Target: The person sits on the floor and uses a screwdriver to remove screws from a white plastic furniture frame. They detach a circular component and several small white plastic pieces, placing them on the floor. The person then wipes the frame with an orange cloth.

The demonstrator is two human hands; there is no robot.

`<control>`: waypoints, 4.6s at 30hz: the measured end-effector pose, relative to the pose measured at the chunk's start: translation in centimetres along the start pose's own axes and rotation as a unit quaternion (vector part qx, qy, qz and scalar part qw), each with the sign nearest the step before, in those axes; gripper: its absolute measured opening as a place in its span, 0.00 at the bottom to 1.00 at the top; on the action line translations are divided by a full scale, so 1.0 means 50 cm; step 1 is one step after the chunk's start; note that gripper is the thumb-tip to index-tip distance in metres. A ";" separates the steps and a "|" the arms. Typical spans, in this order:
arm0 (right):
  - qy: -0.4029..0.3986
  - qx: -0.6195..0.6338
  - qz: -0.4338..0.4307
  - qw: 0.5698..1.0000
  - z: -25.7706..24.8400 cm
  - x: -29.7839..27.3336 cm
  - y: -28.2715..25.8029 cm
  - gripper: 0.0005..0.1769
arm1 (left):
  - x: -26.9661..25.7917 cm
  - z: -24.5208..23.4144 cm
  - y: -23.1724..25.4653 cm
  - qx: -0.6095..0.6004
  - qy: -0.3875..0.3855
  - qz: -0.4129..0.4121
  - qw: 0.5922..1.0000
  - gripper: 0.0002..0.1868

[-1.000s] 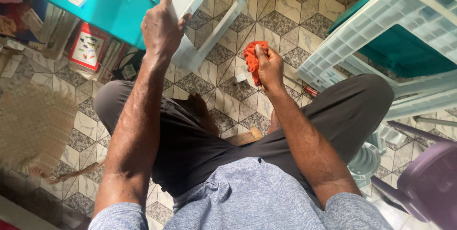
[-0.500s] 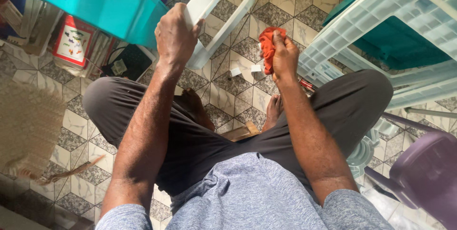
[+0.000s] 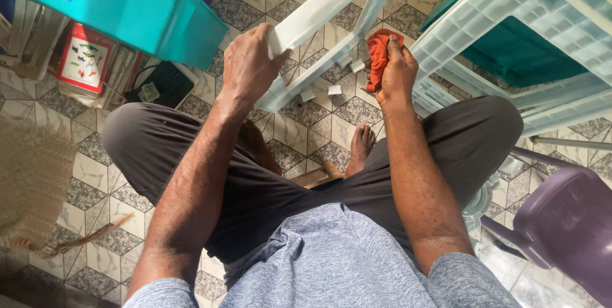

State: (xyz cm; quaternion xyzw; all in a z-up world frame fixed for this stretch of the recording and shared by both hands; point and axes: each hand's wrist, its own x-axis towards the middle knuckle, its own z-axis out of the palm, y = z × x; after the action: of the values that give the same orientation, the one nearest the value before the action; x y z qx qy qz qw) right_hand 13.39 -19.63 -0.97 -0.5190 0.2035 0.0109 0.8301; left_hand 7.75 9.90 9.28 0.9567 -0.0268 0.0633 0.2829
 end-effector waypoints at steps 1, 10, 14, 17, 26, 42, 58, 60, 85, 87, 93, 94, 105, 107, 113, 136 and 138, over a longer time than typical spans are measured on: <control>0.006 0.007 0.007 1.000 -0.001 -0.001 -0.001 0.19 | -0.002 0.000 0.005 -0.001 -0.016 -0.010 1.000 0.21; -0.039 -0.124 0.049 0.990 0.019 -0.037 0.010 0.22 | -0.020 -0.009 0.026 0.013 -0.033 0.023 0.999 0.24; -0.247 -0.121 -0.028 0.961 0.070 -0.083 0.049 0.23 | -0.020 -0.011 0.027 0.022 -0.044 0.035 0.998 0.25; -0.149 -0.103 0.031 0.983 0.121 -0.115 0.074 0.13 | -0.027 -0.016 0.022 0.022 -0.008 0.040 0.999 0.25; -0.214 -0.128 0.001 0.968 0.218 -0.137 0.075 0.30 | -0.016 -0.035 -0.009 0.023 0.010 -0.013 1.000 0.25; -0.235 -0.358 -0.108 0.897 0.239 -0.182 0.255 0.09 | 0.000 -0.050 0.019 0.013 -0.048 -0.047 0.998 0.26; -0.296 -0.364 -0.153 0.870 0.202 -0.144 0.267 0.12 | -0.004 -0.038 0.029 -0.038 -0.041 -0.076 0.996 0.24; -0.306 -0.368 -0.172 0.861 0.189 -0.131 0.284 0.12 | -0.003 -0.038 0.032 -0.036 -0.048 -0.086 0.995 0.24; -0.352 -0.485 -0.034 0.800 0.083 -0.022 0.486 0.20 | 0.002 -0.038 0.042 -0.070 -0.034 -0.087 0.993 0.23; -0.340 -0.450 0.043 0.825 0.076 -0.008 0.511 0.19 | 0.005 -0.042 0.043 -0.068 -0.036 -0.098 0.992 0.23; -0.322 -0.622 -0.320 0.638 0.066 0.036 0.544 0.29 | 0.017 -0.051 0.038 -0.077 -0.054 -0.108 0.990 0.24; -0.330 -0.625 -0.257 0.660 0.070 0.041 0.544 0.31 | 0.018 -0.052 0.038 -0.073 -0.053 -0.097 0.991 0.24; -0.271 -0.631 -0.093 0.721 0.104 0.179 0.491 0.22 | 0.025 -0.052 0.047 -0.065 -0.068 -0.110 0.989 0.24; -0.180 -0.615 -0.143 0.754 0.100 0.198 0.476 0.24 | 0.025 -0.052 0.046 -0.062 -0.068 -0.112 0.989 0.23; -0.163 -0.650 -0.073 0.739 0.102 0.228 0.469 0.26 | 0.028 -0.053 0.042 -0.065 -0.063 -0.108 0.990 0.23; 0.094 -0.357 0.028 0.929 0.162 0.315 0.356 0.28 | 0.033 -0.048 0.049 -0.067 -0.081 -0.110 0.988 0.26; 0.075 -0.343 0.063 0.934 0.145 0.317 0.377 0.33 | 0.035 -0.049 0.046 -0.062 -0.081 -0.118 0.988 0.25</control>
State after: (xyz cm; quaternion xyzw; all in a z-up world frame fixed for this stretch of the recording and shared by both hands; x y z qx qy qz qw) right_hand 25.99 -7.75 -19.91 -0.7576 0.2815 0.0929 0.5815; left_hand 9.00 9.26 12.79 0.9356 0.0598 -0.0502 0.3444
